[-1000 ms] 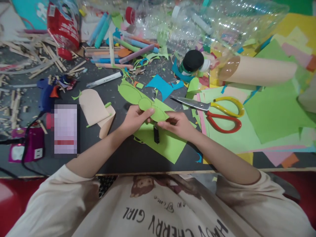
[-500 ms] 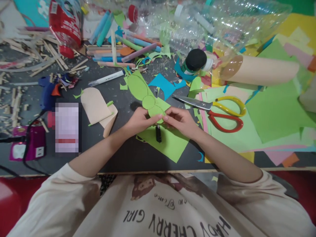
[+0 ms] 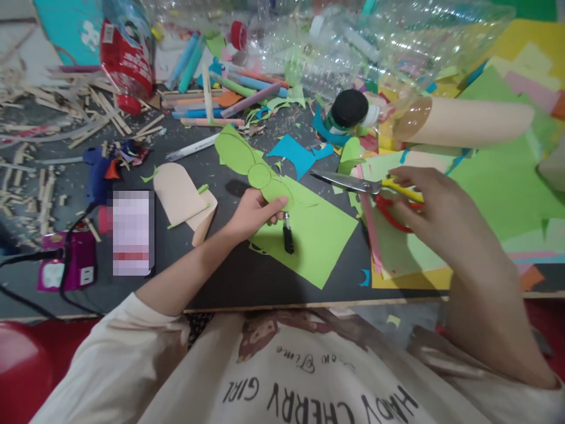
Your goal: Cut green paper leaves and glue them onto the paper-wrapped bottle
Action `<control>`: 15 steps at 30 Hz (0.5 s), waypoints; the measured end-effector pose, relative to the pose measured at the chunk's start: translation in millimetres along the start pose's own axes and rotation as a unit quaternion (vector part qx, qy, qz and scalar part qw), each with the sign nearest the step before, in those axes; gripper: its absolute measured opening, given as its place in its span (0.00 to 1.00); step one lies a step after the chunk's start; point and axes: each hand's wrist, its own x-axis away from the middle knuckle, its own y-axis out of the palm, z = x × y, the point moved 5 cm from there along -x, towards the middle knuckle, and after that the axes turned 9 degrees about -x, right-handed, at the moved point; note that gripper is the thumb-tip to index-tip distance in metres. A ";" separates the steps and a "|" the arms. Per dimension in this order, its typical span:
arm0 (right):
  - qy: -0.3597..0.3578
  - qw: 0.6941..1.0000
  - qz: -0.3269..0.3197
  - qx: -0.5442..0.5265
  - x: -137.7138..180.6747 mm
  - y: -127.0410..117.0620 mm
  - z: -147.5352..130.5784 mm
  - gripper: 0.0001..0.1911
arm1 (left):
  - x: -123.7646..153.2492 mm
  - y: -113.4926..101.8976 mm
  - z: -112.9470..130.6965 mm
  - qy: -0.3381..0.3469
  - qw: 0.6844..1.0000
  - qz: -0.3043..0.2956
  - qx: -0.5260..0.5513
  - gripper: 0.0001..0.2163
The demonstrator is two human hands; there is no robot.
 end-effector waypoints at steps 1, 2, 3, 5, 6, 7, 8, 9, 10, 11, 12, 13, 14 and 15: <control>0.006 0.998 -0.026 0.059 4.9 0.3 11.1 0.20 | 0.0 0.1 0.0 0.002 1.000 -0.001 0.002 0.23; 0.002 0.994 -0.055 0.090 9.0 3.2 20.2 0.22 | 0.1 0.2 -0.5 0.003 1.000 -0.001 0.005 0.22; -0.006 0.992 -0.071 0.108 11.9 6.5 27.4 0.24 | 0.0 0.3 -1.4 0.003 1.000 0.001 0.010 0.22; -0.020 0.991 -0.061 0.118 13.4 11.1 36.2 0.25 | -0.2 0.2 -4.3 0.003 1.000 0.008 0.023 0.21; -0.029 0.991 -0.056 0.115 12.2 13.2 38.0 0.25 | -0.3 0.0 -5.9 0.004 0.999 0.012 0.030 0.21; -0.037 0.992 -0.058 0.110 10.0 15.2 38.7 0.26 | -0.6 0.1 -7.3 0.008 0.999 0.013 0.035 0.21; -0.041 0.991 -0.070 0.103 7.2 17.4 38.7 0.26 | -0.9 0.2 -8.5 0.012 0.999 0.013 0.036 0.22; -0.040 0.991 -0.086 0.095 4.1 19.0 38.2 0.27 | -1.2 0.3 -9.5 0.017 0.999 0.012 0.034 0.22; -0.033 0.990 -0.103 0.088 1.0 20.0 37.6 0.27 | -1.6 0.2 -10.2 0.020 0.999 0.012 0.032 0.22; -0.022 0.990 -0.116 0.081 -1.7 20.2 36.7 0.26 | -1.9 -0.2 -10.8 0.021 0.999 0.014 0.032 0.22; -0.010 0.990 -0.121 0.074 -3.7 19.2 35.5 0.25 | -2.2 -0.6 -11.1 0.020 0.999 0.016 0.034 0.22; 0.003 0.991 -0.117 0.065 -4.9 17.1 33.8 0.23 | -2.4 -1.3 -11.1 0.018 0.999 0.020 0.038 0.22; 0.014 0.993 -0.106 0.052 -4.8 14.2 31.6 0.21 | -2.6 -1.9 -10.8 0.015 0.999 0.024 0.043 0.22; 0.026 0.995 -0.092 0.033 -3.3 11.0 29.2 0.20 | -2.6 -2.4 -10.1 0.012 0.999 0.026 0.046 0.22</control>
